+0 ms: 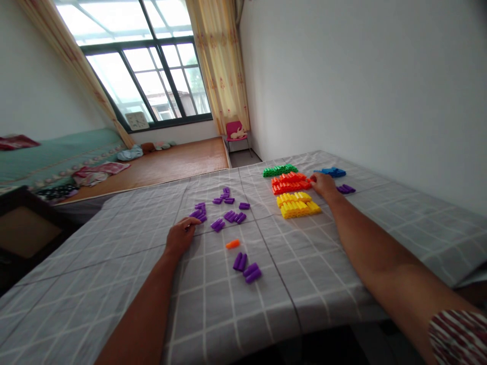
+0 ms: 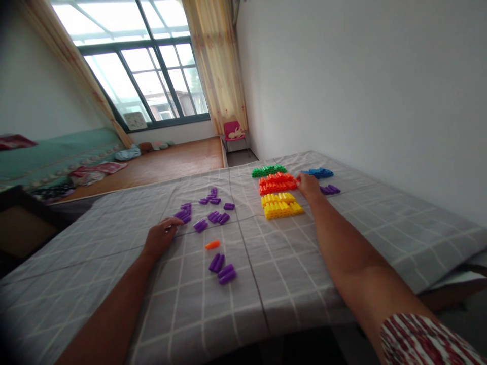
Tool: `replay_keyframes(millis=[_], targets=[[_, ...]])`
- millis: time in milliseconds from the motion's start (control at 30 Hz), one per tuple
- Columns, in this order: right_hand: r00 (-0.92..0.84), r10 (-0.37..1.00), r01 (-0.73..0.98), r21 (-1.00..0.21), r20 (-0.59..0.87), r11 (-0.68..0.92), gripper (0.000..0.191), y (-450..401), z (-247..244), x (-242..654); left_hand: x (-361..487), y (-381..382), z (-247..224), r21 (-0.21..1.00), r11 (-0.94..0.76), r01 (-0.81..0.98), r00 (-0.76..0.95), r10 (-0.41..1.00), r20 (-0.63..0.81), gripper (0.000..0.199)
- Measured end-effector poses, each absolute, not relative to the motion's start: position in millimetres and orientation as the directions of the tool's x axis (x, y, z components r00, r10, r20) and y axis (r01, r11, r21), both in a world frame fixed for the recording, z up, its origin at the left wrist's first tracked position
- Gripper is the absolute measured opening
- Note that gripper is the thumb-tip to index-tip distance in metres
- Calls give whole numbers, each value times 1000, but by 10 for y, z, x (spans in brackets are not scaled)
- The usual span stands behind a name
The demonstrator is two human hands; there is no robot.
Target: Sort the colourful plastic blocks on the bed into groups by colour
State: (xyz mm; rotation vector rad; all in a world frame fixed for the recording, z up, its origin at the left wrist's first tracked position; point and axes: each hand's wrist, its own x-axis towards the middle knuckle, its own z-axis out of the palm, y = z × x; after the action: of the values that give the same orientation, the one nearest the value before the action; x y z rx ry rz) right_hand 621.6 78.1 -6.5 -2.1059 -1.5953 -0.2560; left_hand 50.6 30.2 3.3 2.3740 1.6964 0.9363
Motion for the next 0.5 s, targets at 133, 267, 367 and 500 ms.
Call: replay_keyframes(millis=[133, 267, 367, 500], targets=[[385, 787, 903, -375, 483, -212, 22, 771, 36, 6196, 479, 328, 4, 380, -402, 833, 215, 869, 446, 30], [433, 794, 858, -465, 427, -218, 25, 775, 88, 6190, 474, 338, -8, 376, -413, 830, 225, 863, 452, 30], [436, 822, 866, -420, 366, -272, 27, 778, 58, 6193, 481, 330, -3, 384, -407, 829, 219, 868, 446, 30], [402, 860, 899, -315, 315, -305, 27, 776, 30, 6196, 492, 311, 15, 380, -405, 831, 222, 870, 441, 31]])
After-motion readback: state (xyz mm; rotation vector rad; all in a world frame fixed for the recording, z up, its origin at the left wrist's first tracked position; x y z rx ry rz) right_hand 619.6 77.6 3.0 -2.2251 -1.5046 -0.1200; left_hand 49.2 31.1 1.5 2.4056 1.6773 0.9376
